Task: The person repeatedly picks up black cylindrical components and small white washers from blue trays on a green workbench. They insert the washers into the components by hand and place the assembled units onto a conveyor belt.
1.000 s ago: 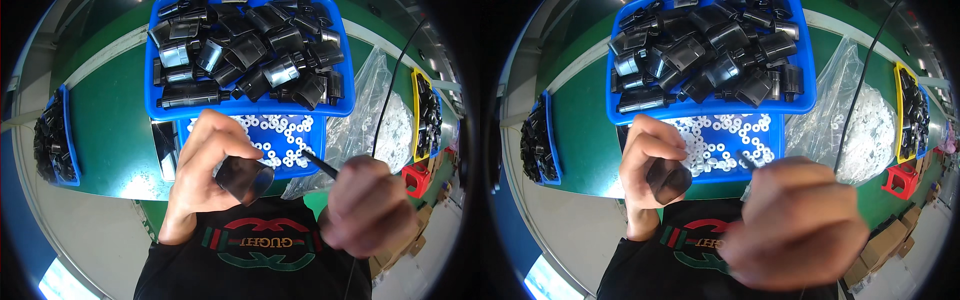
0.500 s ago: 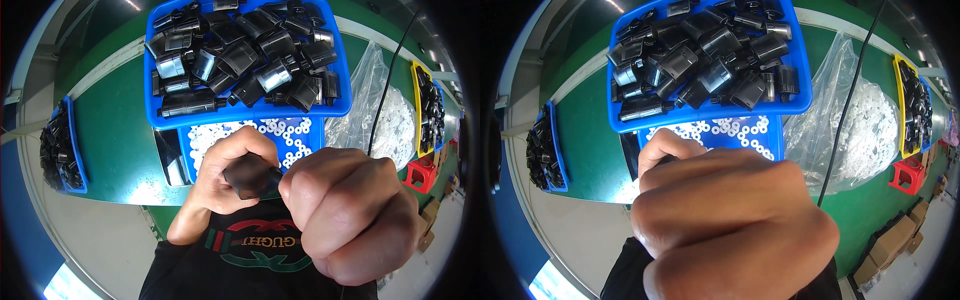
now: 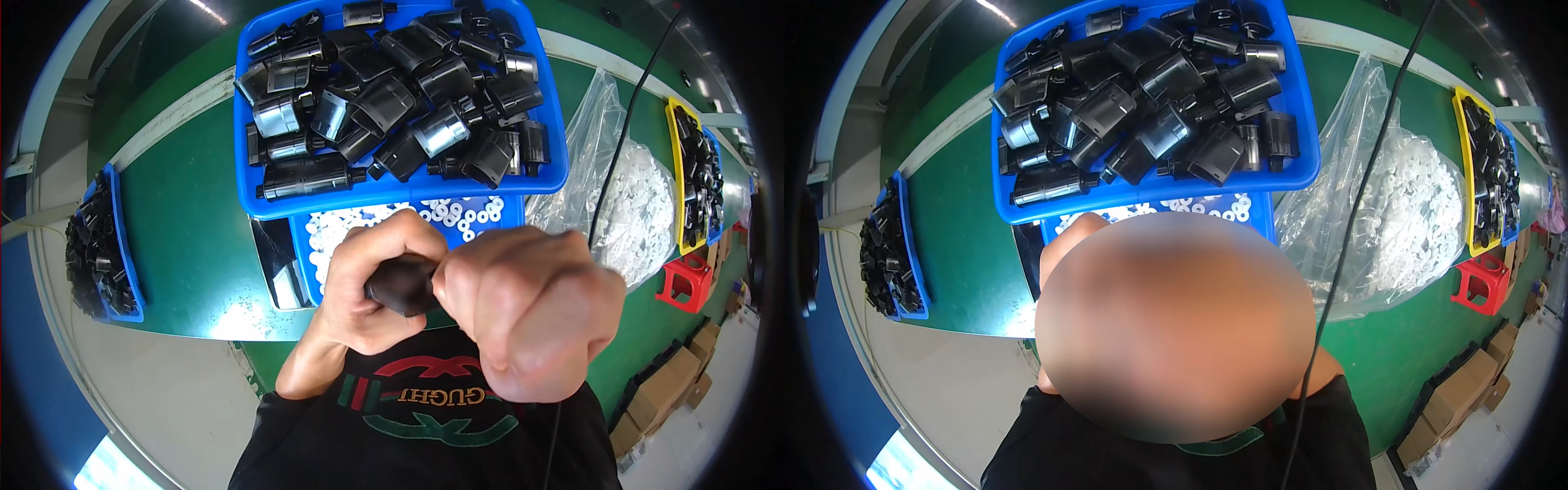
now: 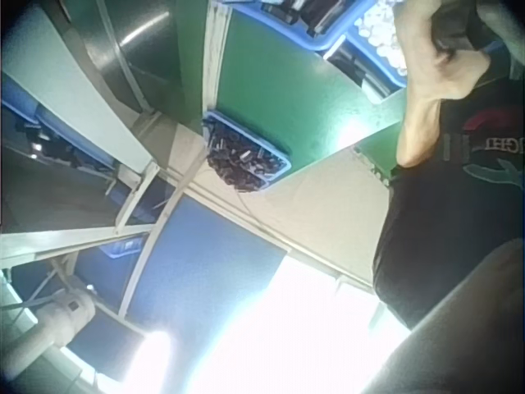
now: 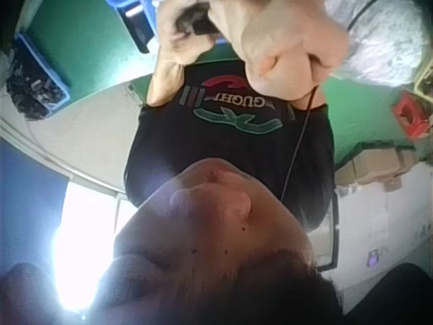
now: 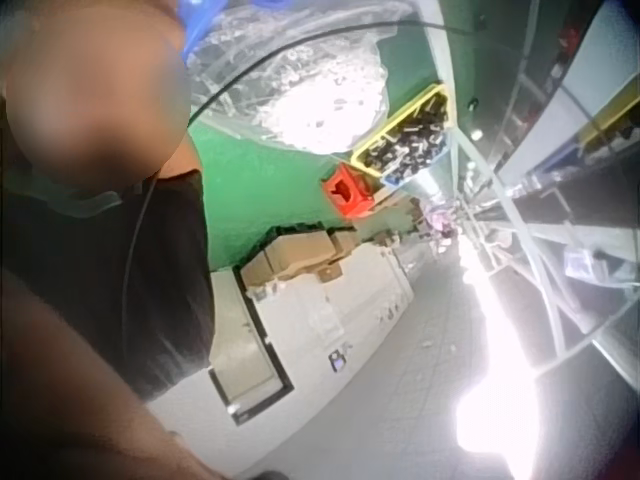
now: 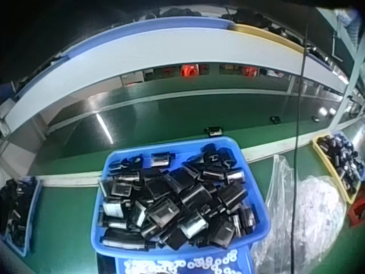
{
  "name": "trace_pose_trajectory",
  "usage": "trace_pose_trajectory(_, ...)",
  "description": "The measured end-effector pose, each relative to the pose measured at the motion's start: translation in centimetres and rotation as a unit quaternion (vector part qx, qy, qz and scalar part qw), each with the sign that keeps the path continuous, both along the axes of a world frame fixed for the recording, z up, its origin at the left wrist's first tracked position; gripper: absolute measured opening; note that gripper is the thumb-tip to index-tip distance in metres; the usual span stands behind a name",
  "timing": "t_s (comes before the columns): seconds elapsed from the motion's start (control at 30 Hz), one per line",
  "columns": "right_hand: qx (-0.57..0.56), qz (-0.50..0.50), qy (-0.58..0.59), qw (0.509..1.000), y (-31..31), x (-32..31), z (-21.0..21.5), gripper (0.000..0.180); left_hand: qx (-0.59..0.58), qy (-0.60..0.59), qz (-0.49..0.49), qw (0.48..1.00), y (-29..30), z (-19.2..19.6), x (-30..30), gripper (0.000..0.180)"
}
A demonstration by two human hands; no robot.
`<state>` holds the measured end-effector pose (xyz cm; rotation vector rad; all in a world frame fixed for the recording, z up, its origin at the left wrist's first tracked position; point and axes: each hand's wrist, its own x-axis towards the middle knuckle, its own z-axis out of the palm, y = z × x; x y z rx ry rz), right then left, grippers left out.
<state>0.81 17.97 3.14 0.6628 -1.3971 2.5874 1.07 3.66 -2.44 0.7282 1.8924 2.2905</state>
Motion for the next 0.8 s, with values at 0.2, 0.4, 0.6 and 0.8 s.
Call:
trace_pose_trajectory(0.2, 0.002, -0.077, 0.009, 0.997, 0.1, 0.1, -0.1, 0.022, 0.023, 0.004, -0.031, 0.999, -0.5, -0.9, -0.6, 0.034)
trace_pose_trajectory(0.4, 0.100, -0.252, 0.127, 0.954, 2.1, 0.7, 0.9, 0.015, -0.014, 0.046, 0.118, 0.992, -1.3, 1.1, -0.7, 0.042)
trace_pose_trajectory(0.6, 0.548, -0.189, 0.232, 0.781, 5.5, 0.4, -3.8, 0.021, -0.081, 0.059, 0.162, 0.982, -3.6, 2.2, -0.9, 0.044)
trace_pose_trajectory(0.8, 0.668, -0.211, 0.161, 0.695, 5.4, 1.9, -8.2, 0.028, -0.164, 0.112, 0.180, 0.963, -4.9, 3.1, -2.1, 0.037)
